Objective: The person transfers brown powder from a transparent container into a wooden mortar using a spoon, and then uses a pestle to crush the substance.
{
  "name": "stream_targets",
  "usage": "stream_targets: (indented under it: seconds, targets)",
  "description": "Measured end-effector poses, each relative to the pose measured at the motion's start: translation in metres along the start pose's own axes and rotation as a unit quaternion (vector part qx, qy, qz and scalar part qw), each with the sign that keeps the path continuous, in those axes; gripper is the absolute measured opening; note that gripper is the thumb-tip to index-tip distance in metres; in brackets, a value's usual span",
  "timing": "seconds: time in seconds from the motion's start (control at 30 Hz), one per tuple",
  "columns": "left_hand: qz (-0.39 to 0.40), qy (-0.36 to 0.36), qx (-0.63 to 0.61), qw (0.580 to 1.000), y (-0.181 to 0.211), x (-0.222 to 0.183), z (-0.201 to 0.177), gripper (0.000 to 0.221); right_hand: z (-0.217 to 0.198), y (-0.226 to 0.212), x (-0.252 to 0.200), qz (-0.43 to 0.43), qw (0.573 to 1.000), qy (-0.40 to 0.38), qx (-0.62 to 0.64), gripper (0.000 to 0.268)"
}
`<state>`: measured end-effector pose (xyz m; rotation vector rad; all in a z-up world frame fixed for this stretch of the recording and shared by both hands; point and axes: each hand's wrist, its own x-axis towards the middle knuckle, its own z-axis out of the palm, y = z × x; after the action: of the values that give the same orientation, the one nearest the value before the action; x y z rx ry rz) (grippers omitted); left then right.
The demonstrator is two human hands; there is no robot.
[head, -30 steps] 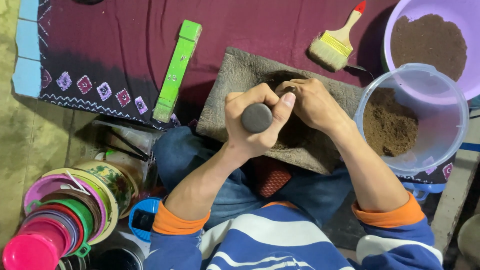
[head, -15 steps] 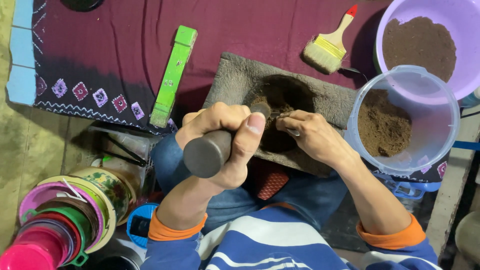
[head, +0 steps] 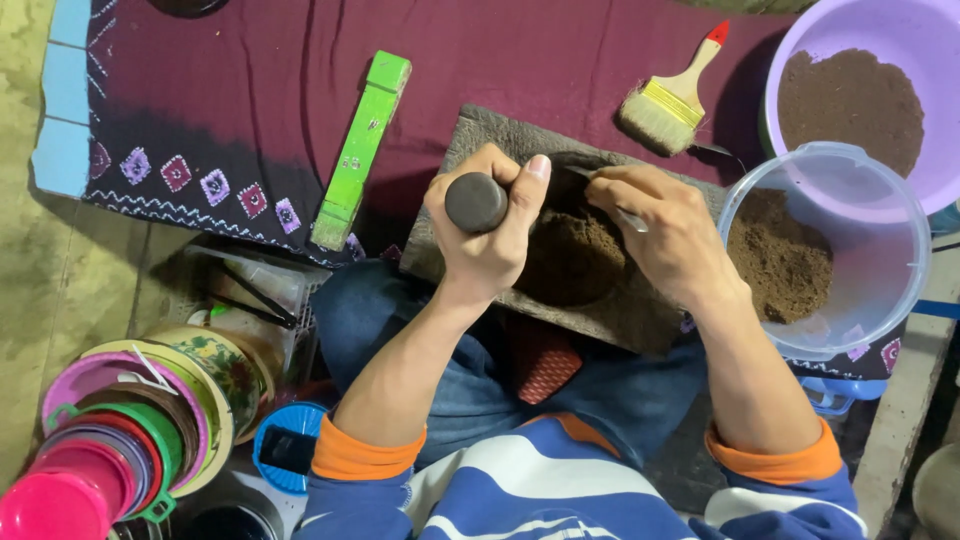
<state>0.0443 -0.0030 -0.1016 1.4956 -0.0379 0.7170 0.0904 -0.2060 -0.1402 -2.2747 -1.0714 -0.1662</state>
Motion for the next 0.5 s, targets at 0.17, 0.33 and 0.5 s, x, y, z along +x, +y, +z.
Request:
stream_targets:
  seconds: [0.17, 0.33, 0.5]
  targets:
    - [0.006, -0.015, 0.016, 1.000, 0.003, -0.001, -0.005, 0.038, 0.034, 0.009, 0.004, 0.038, 0.992, -0.115, 0.026, 0.006]
    - [0.005, -0.041, 0.012, 0.999, 0.013, -0.001, -0.002, 0.036, 0.022, -0.007, 0.001, 0.089, 0.981, -0.159, 0.064, 0.007]
    - [0.036, -0.069, -0.030, 0.997, 0.039, 0.004, -0.004, 0.036, 0.006, -0.025, -0.009, 0.100, 0.983, -0.128, 0.087, 0.009]
